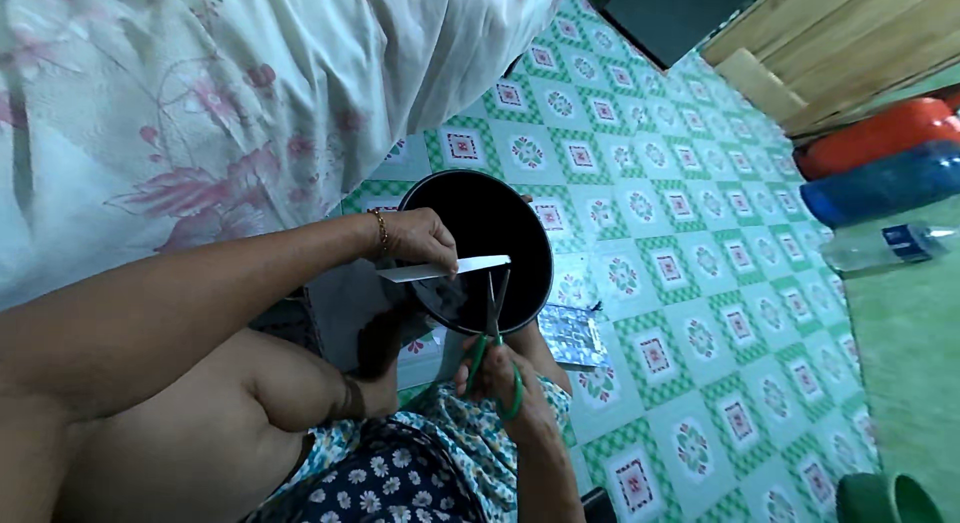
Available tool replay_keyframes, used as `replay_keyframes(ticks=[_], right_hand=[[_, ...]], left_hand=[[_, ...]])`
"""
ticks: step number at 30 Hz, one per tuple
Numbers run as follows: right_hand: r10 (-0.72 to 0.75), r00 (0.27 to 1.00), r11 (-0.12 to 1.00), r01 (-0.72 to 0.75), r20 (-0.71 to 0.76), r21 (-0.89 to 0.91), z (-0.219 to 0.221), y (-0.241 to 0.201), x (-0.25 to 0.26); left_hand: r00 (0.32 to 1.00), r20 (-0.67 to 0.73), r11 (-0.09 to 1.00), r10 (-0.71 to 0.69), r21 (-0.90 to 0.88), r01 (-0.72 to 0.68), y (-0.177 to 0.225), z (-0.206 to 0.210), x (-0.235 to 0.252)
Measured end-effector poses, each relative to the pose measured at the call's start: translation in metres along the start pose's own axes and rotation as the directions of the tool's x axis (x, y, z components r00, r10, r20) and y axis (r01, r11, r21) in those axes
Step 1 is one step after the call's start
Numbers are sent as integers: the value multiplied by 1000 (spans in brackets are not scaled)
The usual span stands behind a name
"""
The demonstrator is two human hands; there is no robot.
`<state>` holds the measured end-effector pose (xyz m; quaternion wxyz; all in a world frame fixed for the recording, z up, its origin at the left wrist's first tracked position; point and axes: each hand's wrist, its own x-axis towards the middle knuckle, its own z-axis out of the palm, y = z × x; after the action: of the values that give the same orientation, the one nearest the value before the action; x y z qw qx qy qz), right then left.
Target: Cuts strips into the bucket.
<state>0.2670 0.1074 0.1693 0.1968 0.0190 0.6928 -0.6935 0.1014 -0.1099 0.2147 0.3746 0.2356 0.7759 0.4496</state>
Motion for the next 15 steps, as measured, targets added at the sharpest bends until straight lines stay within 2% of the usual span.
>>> replay_keyframes(ticks=[5, 11, 15], right_hand=[[-7, 998, 1000, 6, -66, -15, 1, -8, 6], [-42, 984, 997, 51, -175, 49, 5, -13, 13], [-35, 974, 996, 53, -224, 73, 7, -12, 13]], left_hand=[[999, 31, 1000, -11, 25, 11, 4, 1, -1], [999, 49, 999, 21, 29, -22, -1, 3, 1], [998, 55, 999, -20, 34, 19, 2, 2, 0]])
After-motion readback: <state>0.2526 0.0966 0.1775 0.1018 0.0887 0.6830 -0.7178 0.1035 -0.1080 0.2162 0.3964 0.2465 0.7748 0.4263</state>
